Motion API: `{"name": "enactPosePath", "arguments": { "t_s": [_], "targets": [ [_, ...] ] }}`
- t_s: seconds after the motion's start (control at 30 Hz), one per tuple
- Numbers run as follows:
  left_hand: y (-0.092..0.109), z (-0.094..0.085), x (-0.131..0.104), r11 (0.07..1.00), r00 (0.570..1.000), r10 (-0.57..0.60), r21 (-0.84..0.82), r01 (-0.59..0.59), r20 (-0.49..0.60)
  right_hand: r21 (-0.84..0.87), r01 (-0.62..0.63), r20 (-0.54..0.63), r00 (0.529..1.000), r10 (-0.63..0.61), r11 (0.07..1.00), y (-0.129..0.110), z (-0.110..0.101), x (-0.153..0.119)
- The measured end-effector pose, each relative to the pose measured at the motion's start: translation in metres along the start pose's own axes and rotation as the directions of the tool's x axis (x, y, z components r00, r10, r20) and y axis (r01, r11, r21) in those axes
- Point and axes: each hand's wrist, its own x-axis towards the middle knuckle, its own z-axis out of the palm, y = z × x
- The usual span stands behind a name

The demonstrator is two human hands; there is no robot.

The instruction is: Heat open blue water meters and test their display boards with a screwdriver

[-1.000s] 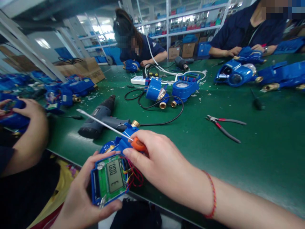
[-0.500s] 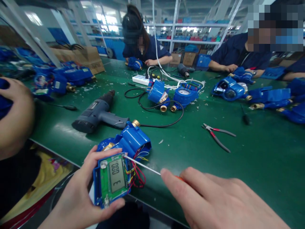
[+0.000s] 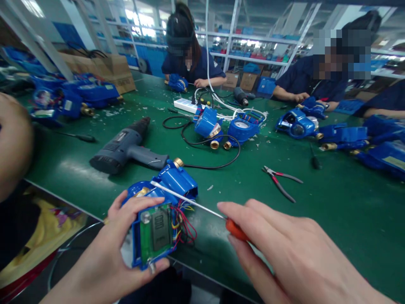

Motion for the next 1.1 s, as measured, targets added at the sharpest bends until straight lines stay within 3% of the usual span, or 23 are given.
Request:
{"name": "enactPosePath", "arguments": {
  "t_s": [0.07,0.13,0.23,0.3,0.37,0.47,0.53,0.63,0.77,0.9,1.0,1.1],
  "targets": [
    [0.006,0.002,0.002,0.99,0.995,0.104,0.092,-0.104,0.002,0.17,-0.032,0.018,0.999,0.029,0.985,-0.008,0.008,0.014],
    [0.011,0.005,-0.003,0.97,0.987,0.161,0.185,-0.155,-0.017,0.393,-0.143,0.091,0.989,0.117,0.908,-0.014,0.023,0.025],
    [0.019,0.019,-0.025,0.977,0.991,0.069,0.208,-0.044,-0.114,0.614,-0.254,0.24,0.962,0.13,0.748,-0.022,0.049,0.031],
    [0.026,0.032,-0.046,0.995,0.984,-0.086,0.039,0.093,-0.157,0.643,-0.262,0.306,0.949,0.072,0.72,-0.028,0.063,0.031],
    [0.034,0.047,-0.064,0.939,0.95,-0.279,-0.249,0.239,-0.139,0.615,-0.224,0.34,0.94,0.002,0.756,-0.032,0.073,0.03],
    [0.047,0.063,-0.075,0.685,0.858,-0.514,-0.608,0.401,-0.014,0.554,-0.14,0.368,0.925,-0.091,0.821,-0.036,0.082,0.03],
    [0.051,0.067,-0.075,0.517,0.816,-0.566,-0.722,0.46,0.116,0.515,-0.134,0.395,0.914,-0.095,0.846,-0.038,0.085,0.032],
    [0.049,0.067,-0.073,0.426,0.805,-0.542,-0.747,0.511,0.241,0.454,-0.181,0.415,0.909,-0.027,0.872,-0.042,0.089,0.036],
    [0.037,0.071,-0.075,0.497,0.803,-0.546,-0.68,0.54,0.238,0.374,-0.222,0.415,0.908,0.051,0.9,-0.05,0.096,0.041],
    [0.021,0.072,-0.07,0.513,0.817,-0.511,-0.667,0.54,0.268,0.408,-0.195,0.433,0.902,0.0,0.892,-0.045,0.091,0.045],
    [0.012,0.061,-0.065,0.42,0.84,-0.396,-0.74,0.525,0.371,0.474,-0.145,0.398,0.915,-0.064,0.868,-0.027,0.071,0.042],
    [0.007,0.052,-0.062,0.273,0.835,-0.308,-0.799,0.536,0.455,0.4,0.018,0.292,0.945,-0.146,0.916,-0.006,0.046,0.029]
  ]
}}
